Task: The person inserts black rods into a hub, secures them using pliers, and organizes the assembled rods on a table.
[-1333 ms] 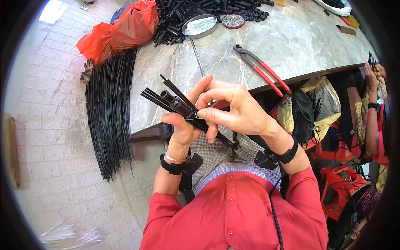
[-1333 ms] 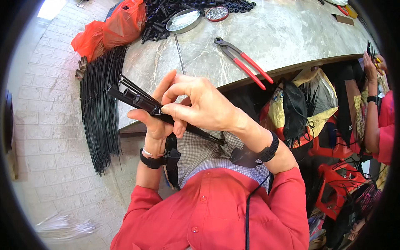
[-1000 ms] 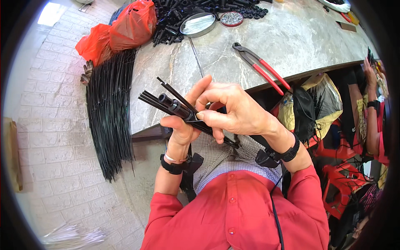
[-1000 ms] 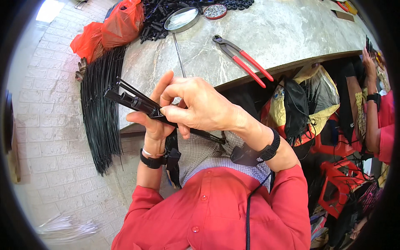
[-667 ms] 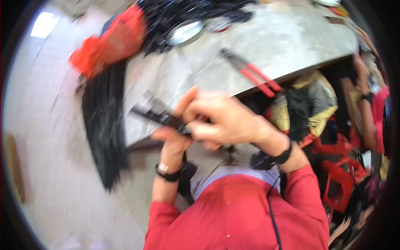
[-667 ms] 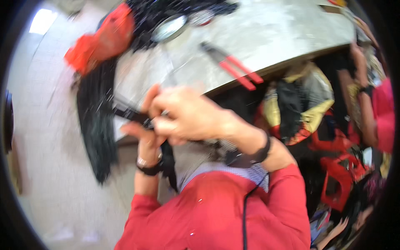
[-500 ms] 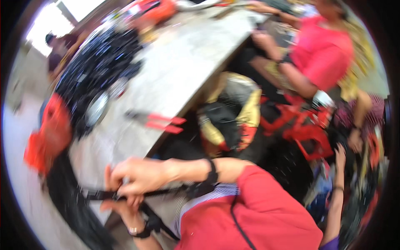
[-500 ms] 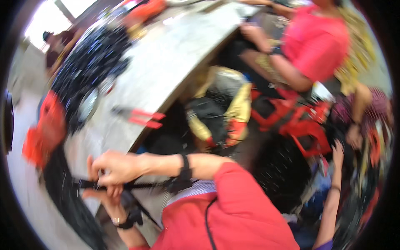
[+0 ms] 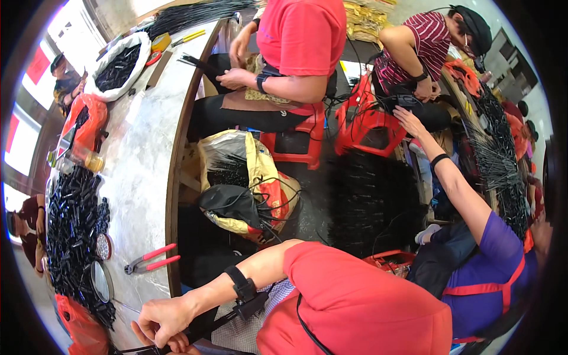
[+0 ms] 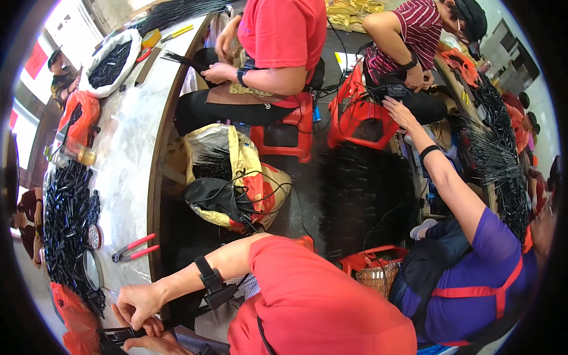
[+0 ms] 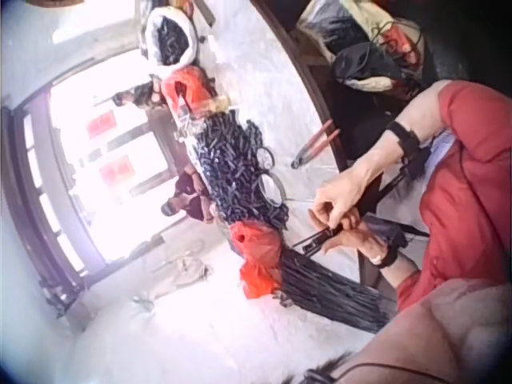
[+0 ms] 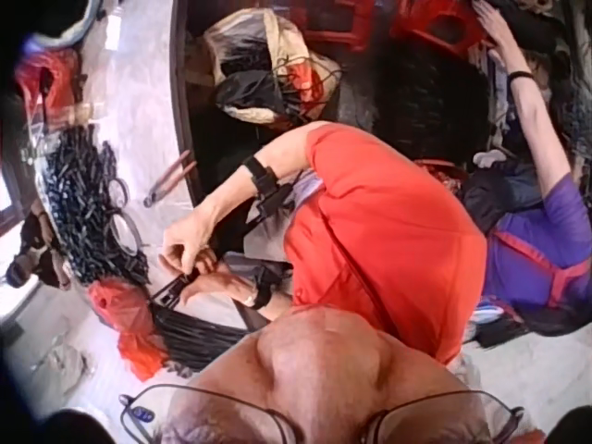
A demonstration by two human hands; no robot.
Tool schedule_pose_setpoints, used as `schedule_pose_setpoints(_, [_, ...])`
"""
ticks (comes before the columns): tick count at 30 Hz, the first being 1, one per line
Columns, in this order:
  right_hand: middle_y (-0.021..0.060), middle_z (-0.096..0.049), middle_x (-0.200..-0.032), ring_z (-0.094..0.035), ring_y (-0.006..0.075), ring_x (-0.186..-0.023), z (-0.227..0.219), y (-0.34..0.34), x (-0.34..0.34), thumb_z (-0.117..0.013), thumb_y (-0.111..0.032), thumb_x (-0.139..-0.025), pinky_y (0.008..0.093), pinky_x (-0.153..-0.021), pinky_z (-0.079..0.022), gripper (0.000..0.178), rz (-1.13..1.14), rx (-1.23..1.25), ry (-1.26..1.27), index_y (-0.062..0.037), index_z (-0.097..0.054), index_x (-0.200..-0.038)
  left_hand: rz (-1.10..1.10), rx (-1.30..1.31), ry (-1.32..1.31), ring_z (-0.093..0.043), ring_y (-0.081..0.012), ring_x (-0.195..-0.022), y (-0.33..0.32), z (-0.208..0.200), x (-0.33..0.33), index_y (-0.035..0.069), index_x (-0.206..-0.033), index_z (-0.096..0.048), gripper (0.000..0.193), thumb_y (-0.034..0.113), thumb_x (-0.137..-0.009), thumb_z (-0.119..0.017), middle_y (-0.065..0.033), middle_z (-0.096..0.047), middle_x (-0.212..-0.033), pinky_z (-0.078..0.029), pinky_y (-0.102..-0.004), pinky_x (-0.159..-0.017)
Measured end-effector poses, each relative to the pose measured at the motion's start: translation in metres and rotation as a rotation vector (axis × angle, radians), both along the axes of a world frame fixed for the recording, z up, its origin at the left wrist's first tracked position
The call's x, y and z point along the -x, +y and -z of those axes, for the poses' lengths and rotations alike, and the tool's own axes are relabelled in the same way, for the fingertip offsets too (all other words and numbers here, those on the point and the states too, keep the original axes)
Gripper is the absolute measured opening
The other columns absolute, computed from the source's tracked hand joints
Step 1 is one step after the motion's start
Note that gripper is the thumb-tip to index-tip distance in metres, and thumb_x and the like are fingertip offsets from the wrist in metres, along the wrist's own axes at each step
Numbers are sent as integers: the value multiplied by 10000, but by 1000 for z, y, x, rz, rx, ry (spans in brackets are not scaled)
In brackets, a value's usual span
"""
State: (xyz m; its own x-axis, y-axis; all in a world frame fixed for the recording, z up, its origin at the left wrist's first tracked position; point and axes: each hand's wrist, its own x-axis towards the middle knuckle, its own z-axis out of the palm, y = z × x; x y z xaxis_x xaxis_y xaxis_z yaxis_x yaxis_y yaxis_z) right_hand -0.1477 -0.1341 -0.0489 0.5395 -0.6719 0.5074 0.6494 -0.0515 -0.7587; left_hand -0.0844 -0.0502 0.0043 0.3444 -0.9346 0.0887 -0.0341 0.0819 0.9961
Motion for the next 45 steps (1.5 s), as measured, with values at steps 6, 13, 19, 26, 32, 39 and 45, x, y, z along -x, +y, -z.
schedule_pose_setpoints(6, [107,-646,-645,-597,152,-509,9,-2,26,-642,-70,-732,284,-455,-494,130,477,143,86,52,-603,-750,28,-62,111,-171,-95,-480,-4,2,-24,182,-558,-179,721,882,-727,-207,47,-184,-520,-163,-223,-475])
schedule_pose_setpoints(13, [48,-603,-647,-559,94,-526,5,-3,78,-642,-123,-796,237,-469,-457,152,274,-260,146,23,-602,-788,-429,-36,40,-396,-162,-709,24,-13,-62,77,-819,-426,768,819,-817,-231,-23,-404,-746,-366,-264,-674])
schedule_pose_setpoints(19, [42,-607,-654,-562,91,-518,4,6,93,-645,-130,-796,228,-476,-466,154,235,-300,139,17,-602,-776,-74,338,128,-272,-104,-471,60,-56,-61,41,-1071,-484,813,783,-829,-260,2,-344,-555,-238,-237,-449])
schedule_pose_setpoints(26, [43,-607,-662,-565,91,-525,9,14,113,-651,-132,-797,225,-478,-470,161,257,-379,108,23,-606,-796,-225,510,257,-162,-77,-368,78,-92,-55,81,-1048,-496,678,713,-870,-326,38,-248,-468,-136,-230,-344])
schedule_pose_setpoints(32, [54,-621,-692,-581,94,-562,8,17,117,-657,-137,-798,234,-501,-496,165,206,-338,153,22,-613,-812,-186,475,225,-178,-77,-381,69,-80,-36,85,-1049,-501,676,714,-865,-338,36,-260,-487,-148,-234,-352])
schedule_pose_setpoints(39, [51,-622,-688,-584,99,-560,11,20,126,-652,-140,-802,235,-509,-504,162,243,-327,159,17,-618,-815,-121,446,236,-196,-77,-396,62,-73,-23,88,-1050,-507,674,716,-858,-352,33,-275,-509,-162,-238,-361])
schedule_pose_setpoints(45, [66,-615,-690,-591,111,-566,19,14,139,-656,-116,-769,252,-476,-514,152,266,-352,142,30,-618,-791,-112,410,224,-213,-77,-409,48,-66,-8,92,-1051,-512,673,717,-853,-365,31,-288,-529,-174,-241,-369])
